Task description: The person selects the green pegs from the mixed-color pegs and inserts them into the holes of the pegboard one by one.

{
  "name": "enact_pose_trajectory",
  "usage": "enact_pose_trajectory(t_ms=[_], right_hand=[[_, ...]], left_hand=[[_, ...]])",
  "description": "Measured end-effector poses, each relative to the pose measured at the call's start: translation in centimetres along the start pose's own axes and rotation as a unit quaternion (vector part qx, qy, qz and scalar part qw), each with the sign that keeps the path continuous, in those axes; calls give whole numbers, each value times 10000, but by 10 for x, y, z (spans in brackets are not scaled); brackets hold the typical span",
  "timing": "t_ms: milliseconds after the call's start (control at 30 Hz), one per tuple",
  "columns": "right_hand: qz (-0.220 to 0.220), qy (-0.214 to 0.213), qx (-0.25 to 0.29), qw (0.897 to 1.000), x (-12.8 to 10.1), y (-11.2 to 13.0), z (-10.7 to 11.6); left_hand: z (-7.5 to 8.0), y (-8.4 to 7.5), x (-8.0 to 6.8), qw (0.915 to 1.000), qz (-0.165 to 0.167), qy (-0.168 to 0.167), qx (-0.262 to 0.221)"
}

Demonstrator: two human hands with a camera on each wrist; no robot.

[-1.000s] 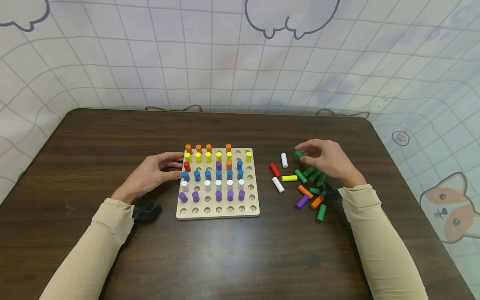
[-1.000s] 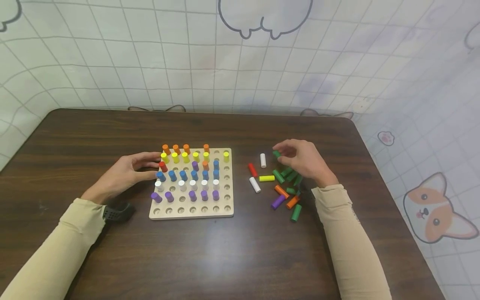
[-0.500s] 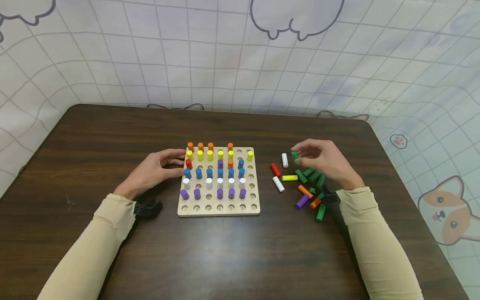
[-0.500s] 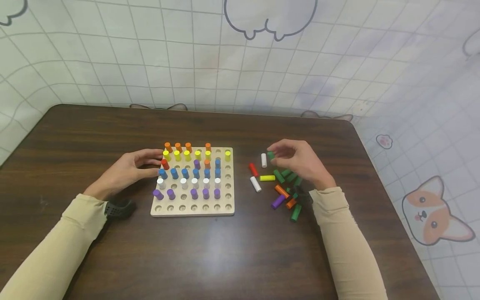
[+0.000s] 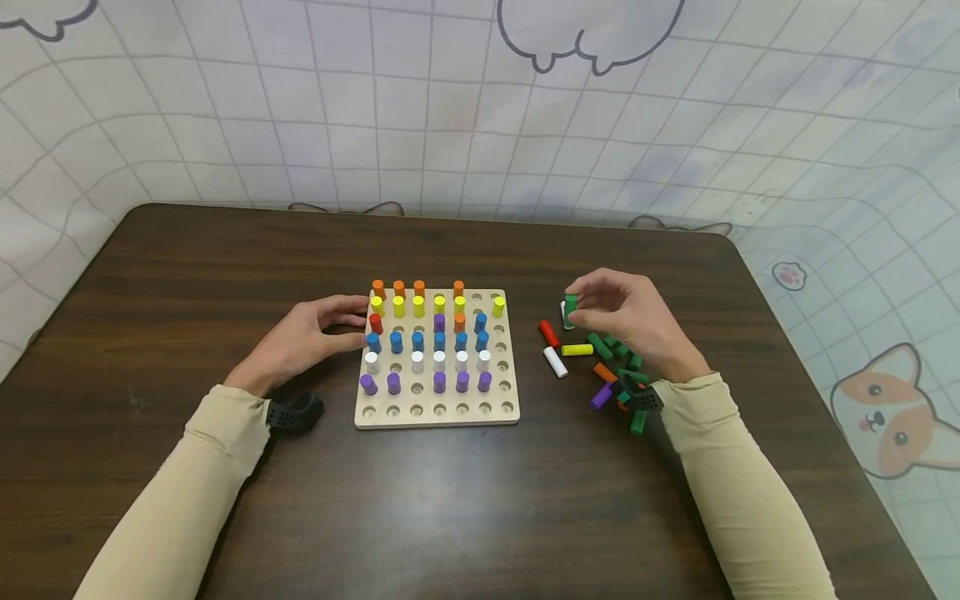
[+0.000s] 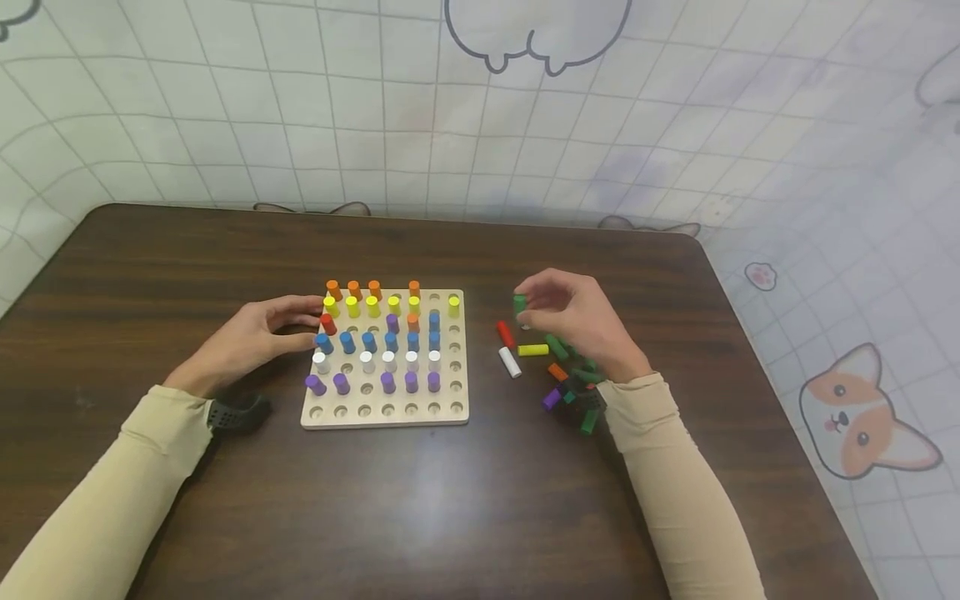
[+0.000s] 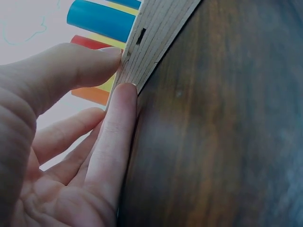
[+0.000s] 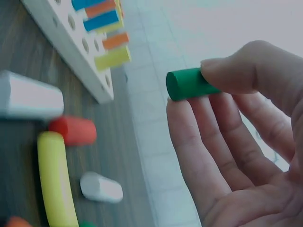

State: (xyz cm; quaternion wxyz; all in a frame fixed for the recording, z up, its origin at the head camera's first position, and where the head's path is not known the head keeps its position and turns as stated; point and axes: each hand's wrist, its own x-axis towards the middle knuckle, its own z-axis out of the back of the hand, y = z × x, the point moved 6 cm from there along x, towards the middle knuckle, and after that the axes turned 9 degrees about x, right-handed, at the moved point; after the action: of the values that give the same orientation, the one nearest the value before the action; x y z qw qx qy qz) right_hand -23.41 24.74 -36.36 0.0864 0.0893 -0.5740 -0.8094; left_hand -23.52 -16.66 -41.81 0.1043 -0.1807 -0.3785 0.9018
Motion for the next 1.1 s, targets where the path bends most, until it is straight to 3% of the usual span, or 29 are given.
enact_pose_trajectory(t_ms=[300,767,1100], right_hand=[[328,365,272,9984,-6,16,-31],[521,925,206,9941,-7,35,-85],[678,1269,640,9875,-11,48,-124]], left_hand=[[-1,-2,0,9999,-137,22,-94],[-2,2,0,9998,-172,30,-125],[1,3,0,9997,-173,16,-154]])
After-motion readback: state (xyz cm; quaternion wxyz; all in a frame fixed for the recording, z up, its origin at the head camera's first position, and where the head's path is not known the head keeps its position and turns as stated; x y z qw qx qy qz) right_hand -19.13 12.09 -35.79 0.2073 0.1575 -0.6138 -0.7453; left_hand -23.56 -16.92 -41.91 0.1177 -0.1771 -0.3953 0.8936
